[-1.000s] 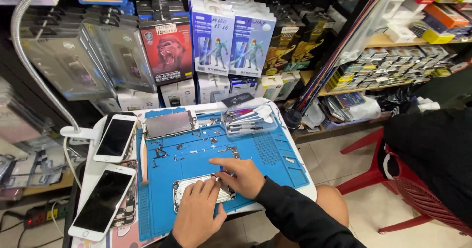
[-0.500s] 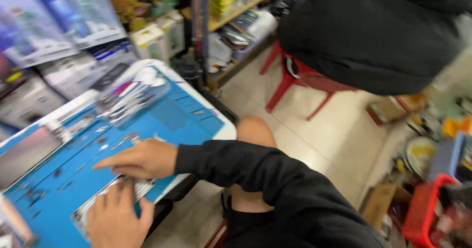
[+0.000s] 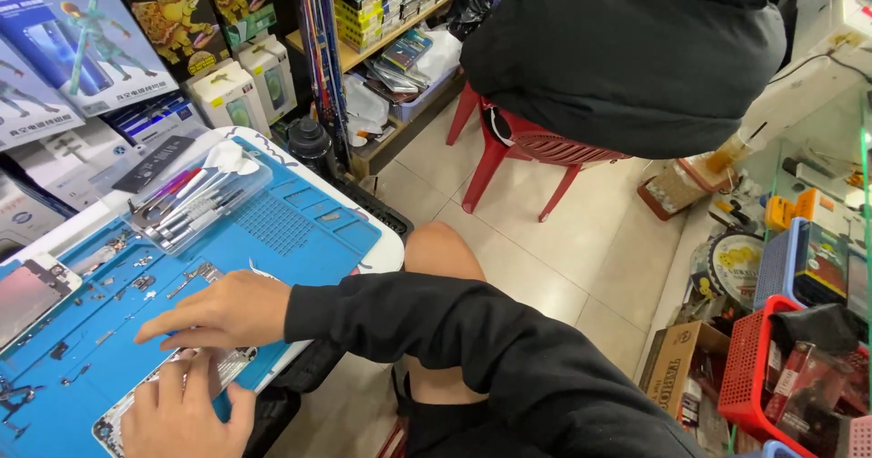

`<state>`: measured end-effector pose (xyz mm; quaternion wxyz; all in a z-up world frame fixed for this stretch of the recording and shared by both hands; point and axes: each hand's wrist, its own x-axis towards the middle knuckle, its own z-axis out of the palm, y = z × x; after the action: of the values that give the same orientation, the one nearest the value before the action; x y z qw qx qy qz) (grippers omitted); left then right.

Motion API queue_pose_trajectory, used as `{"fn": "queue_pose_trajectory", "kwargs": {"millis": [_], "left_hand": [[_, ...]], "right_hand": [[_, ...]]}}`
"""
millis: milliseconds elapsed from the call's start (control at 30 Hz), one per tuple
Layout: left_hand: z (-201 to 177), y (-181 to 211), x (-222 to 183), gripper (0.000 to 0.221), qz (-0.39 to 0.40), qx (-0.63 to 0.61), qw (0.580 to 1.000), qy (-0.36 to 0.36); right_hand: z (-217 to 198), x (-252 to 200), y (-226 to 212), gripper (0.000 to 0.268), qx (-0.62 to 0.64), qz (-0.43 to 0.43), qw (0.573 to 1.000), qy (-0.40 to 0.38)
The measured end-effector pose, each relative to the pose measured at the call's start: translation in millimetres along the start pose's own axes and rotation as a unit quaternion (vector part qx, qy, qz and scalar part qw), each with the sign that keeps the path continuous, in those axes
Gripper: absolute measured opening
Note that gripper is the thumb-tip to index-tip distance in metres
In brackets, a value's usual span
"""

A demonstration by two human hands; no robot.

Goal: The person uses a screwdriver and tweezers to remove screws and small components from a disassembled smartphone on a blue mat. They carefully lift and place parts, including a ribbon cable, while working on the phone's internal components.

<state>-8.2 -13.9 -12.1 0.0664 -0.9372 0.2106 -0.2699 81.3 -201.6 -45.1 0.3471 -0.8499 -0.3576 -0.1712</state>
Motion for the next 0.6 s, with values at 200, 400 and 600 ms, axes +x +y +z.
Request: {"fn": "queue_pose_trajectory", "kwargs": {"millis": [200, 400, 600], "left_hand": [[-10, 2, 4, 0.037, -0.006, 0.005, 1.0, -0.027], [19, 1, -5, 0.048, -0.025, -0.019, 0.998, -0.047], [13, -4, 0, 0.047, 0.0, -0.014, 0.999, -0.039]], "right_hand": [[-20, -4, -7, 0.051, -0.037, -0.044, 0.998, -0.021], [-18, -7, -9, 0.048, 0.073, -0.031, 0.997, 0.01], [-8, -7, 1, 0.049, 0.018, -0.041, 0.998, 0.047]]}}
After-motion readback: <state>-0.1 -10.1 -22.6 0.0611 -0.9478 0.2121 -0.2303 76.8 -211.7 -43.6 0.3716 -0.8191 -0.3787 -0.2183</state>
